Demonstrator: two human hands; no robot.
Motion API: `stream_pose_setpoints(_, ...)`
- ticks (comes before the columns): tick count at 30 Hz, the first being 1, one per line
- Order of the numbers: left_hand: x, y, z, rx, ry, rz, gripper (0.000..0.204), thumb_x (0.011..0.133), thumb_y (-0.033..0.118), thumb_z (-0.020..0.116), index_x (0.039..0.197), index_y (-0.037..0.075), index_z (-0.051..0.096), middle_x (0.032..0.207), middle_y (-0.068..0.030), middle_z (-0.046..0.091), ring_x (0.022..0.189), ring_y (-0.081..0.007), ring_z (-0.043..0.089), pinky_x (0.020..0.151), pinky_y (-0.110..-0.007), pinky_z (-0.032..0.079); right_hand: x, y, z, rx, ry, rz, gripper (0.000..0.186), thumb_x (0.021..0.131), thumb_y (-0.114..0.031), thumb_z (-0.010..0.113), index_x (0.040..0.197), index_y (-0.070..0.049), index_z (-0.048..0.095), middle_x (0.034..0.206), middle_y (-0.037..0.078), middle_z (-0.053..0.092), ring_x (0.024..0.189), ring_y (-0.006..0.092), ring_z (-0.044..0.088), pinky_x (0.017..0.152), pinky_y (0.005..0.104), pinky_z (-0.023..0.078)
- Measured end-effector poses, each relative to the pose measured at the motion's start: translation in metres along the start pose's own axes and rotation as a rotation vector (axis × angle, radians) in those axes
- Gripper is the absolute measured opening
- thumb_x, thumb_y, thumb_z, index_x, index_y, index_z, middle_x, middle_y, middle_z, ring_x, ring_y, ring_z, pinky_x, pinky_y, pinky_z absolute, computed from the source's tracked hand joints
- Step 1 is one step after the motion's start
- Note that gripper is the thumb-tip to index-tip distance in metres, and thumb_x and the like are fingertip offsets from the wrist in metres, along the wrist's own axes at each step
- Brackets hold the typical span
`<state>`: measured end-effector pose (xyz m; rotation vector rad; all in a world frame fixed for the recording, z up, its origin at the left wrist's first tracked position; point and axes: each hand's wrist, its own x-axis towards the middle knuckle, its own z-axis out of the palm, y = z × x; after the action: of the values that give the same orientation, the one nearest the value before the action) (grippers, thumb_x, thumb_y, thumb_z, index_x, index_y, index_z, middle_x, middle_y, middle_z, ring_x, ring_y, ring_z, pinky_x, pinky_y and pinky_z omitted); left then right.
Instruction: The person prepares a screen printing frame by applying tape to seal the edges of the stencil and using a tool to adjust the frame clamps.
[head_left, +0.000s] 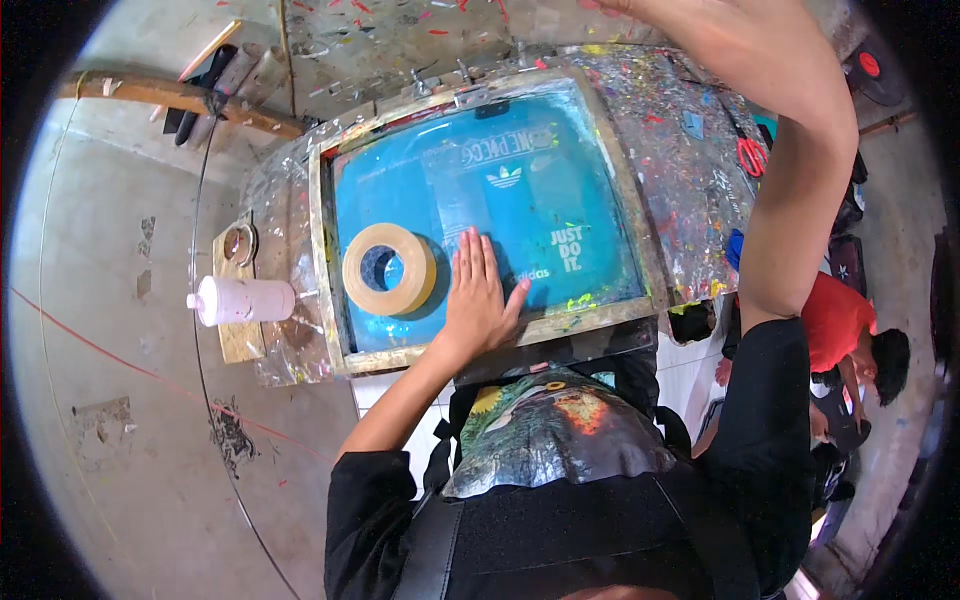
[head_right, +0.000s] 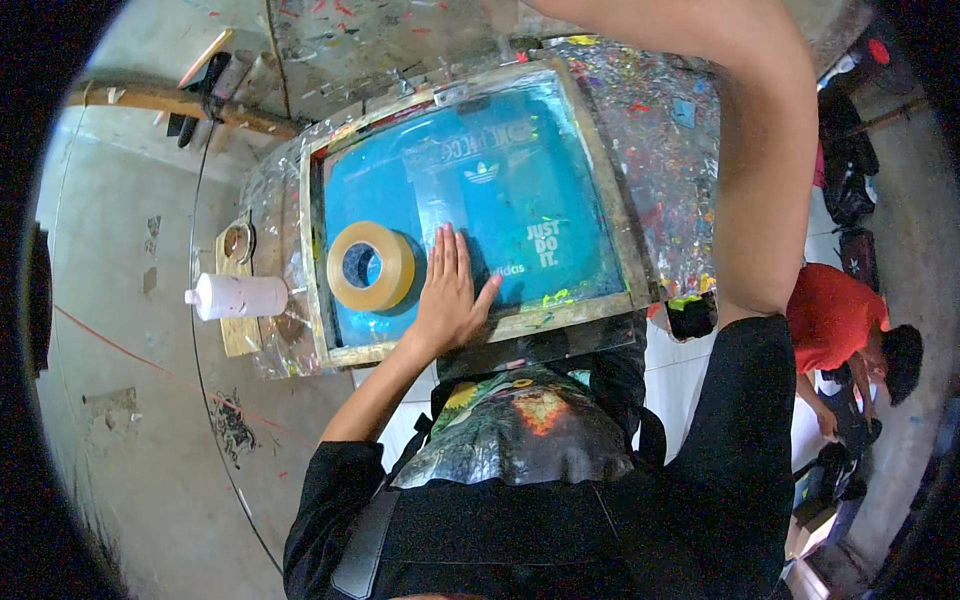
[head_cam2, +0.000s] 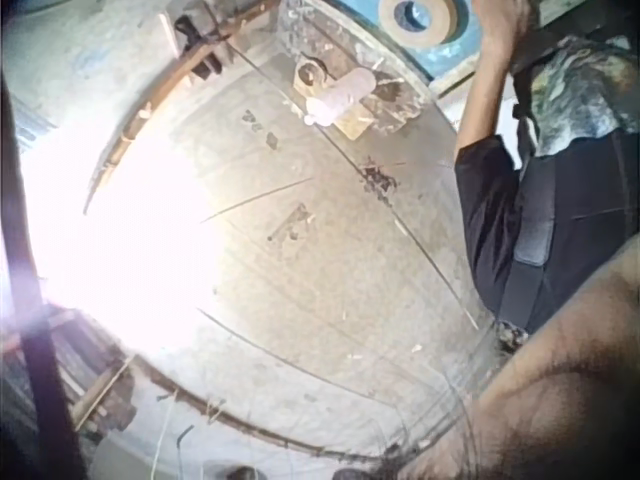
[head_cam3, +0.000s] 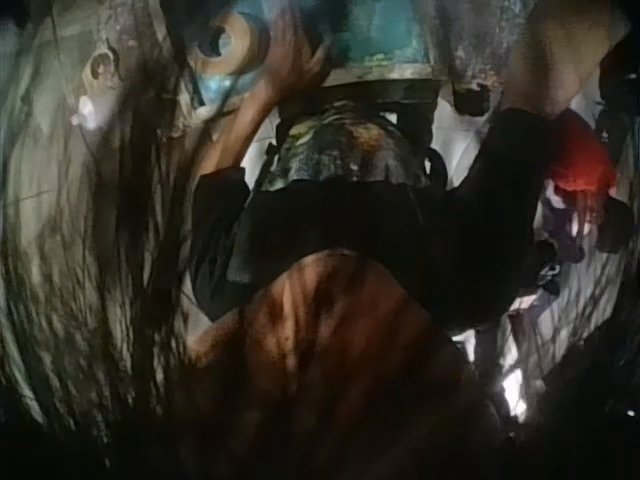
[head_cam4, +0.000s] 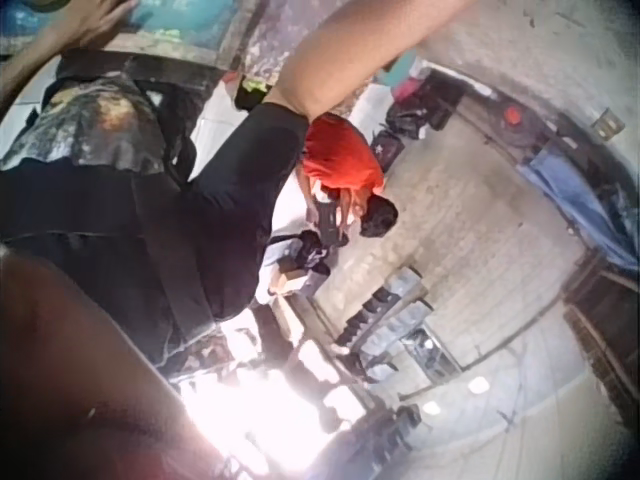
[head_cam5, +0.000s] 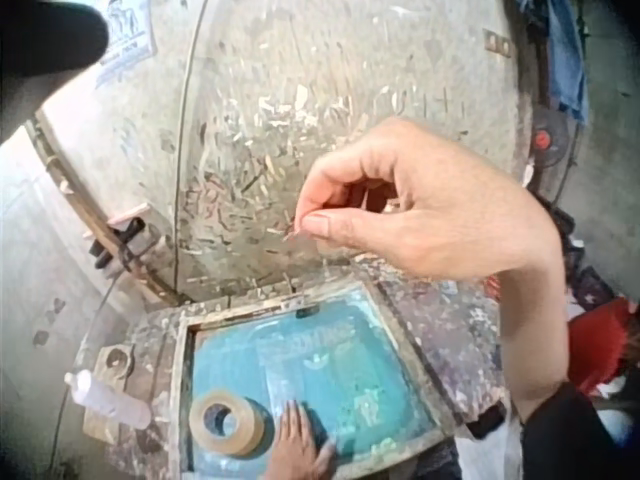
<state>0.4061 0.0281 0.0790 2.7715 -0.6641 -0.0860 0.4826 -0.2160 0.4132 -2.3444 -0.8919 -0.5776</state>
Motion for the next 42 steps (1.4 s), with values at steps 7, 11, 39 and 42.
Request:
stream_pose_setpoints(7,0.005,-0.009,0.004,-0.143,-0.260,0.065,0.090,0.105,0.057,0.034,0.154,-0.016,0.016,0.165,-0.0327,0.006,0.157,-0.0392,0.003,0.126,-0.051,0.004,0.011,0.003,-0.001,0.189,-0.146,0.069,0.014,0.096,-0.012,0.066,0.097,0.001,0.074,0.073,0.003,0.066,0.062,0.0066,0.054,0.057,0.0245,0.044)
stream_pose_setpoints(11,0.028,-0.021,-0.052,-0.247,-0.338,0.077,0.089,0.101,0.059,0.046,0.156,-0.008,0.025,0.163,-0.0294,0.022,0.155,-0.0395,0.015,0.126,-0.052,0.010,0.012,0.002,-0.002,0.219,-0.160,0.042,0.014,0.097,-0.012,0.066,0.098,-0.001,0.075,0.077,0.005,0.069,0.065,0.0080,0.057,0.060,0.0252,0.046)
stream_pose_setpoints(39,0.100,0.051,-0.183,-1.368,0.364,0.198,0.020,0.094,0.010,0.073,0.109,-0.003,0.072,0.093,-0.0055,0.073,0.083,-0.0104,0.067,0.078,-0.026,0.054,-0.046,0.056,0.078,0.538,0.001,0.269,0.021,0.097,-0.017,0.067,0.109,-0.001,0.073,0.089,0.002,0.071,0.081,0.0099,0.063,0.073,0.0275,0.051)
stream_pose_setpoints(42,0.095,0.052,-0.188,-1.348,0.341,0.174,0.019,0.096,0.011,0.072,0.108,-0.004,0.073,0.089,-0.0048,0.073,0.081,-0.0100,0.066,0.075,-0.025,0.053,-0.047,0.047,0.072,0.395,0.062,0.135,0.020,0.093,-0.012,0.068,0.111,-0.005,0.074,0.095,0.006,0.070,0.084,0.0161,0.066,0.075,0.0307,0.052)
